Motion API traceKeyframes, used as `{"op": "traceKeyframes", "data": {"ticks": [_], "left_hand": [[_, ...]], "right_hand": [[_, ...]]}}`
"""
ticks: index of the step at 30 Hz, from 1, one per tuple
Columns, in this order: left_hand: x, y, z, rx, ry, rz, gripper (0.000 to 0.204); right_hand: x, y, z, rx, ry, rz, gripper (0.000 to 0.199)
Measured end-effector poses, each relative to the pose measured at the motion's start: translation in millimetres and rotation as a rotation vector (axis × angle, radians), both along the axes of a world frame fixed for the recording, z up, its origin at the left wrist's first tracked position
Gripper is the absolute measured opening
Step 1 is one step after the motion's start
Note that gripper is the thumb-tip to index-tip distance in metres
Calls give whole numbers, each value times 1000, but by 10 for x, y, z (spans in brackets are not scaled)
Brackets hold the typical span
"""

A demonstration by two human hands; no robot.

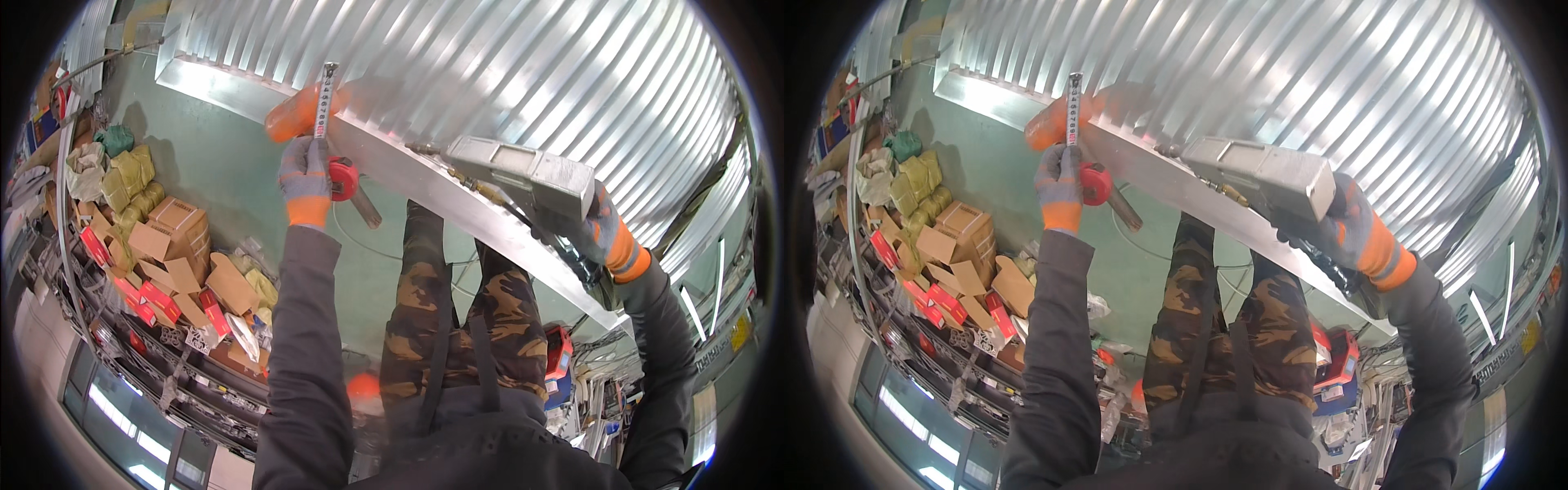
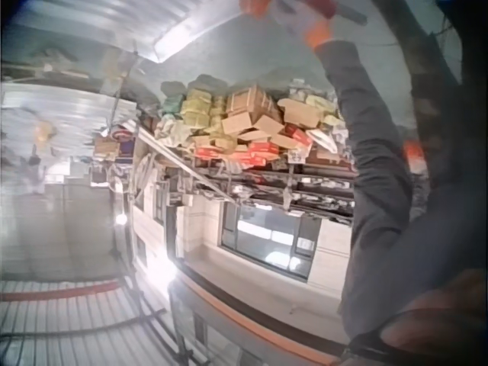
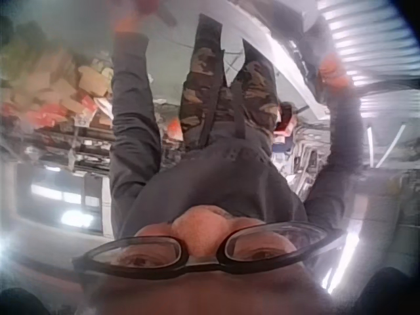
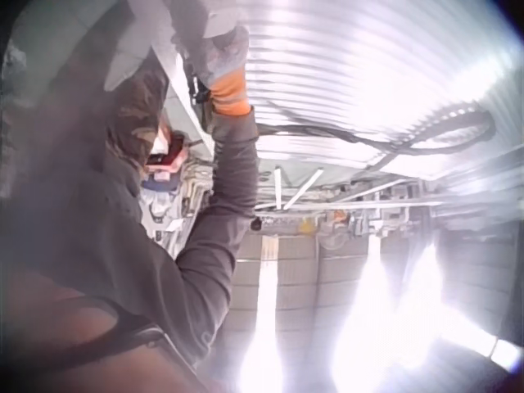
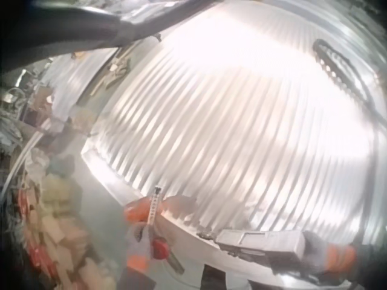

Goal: The person welds a metal strip to the edge of a large corrugated metal panel using a handheld welding torch. They repeatedly measure the seam with a tape measure and tap the panel with a rubber mallet to align the joint before welding. The person works on the panel while standing in a workshop.

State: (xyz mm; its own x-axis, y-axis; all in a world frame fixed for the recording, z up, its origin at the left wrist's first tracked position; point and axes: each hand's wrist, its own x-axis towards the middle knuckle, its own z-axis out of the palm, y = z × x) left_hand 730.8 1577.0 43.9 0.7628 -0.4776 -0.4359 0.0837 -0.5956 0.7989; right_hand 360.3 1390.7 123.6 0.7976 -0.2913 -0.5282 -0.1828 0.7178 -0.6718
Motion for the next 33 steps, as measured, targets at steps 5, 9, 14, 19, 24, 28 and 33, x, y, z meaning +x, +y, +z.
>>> {"op": "traceKeyframes", "data": {"ticks": [5,9,14,19,24,28,33], "left_hand": [[37,-18,11,27,63,-8,16],[94,-58,22,162,-31,-131,15],[124,-65,-37,158,-67,-181,16],[124,-51,-69,184,-106,-181,16],[134,-31,-74,187,-114,-193,15],[121,-38,-113,149,-148,-202,14],[117,-43,-83,158,-92,-177,15]], "right_hand": [[12,-65,-281,-18,-26,-13,58],[54,-201,-241,-135,110,109,60],[-24,-143,-374,10,64,15,61],[48,-130,-239,-95,176,73,59],[123,-172,-217,-39,162,68,59],[71,-121,-329,67,114,12,53],[179,-155,-227,-36,143,92,48]]}}
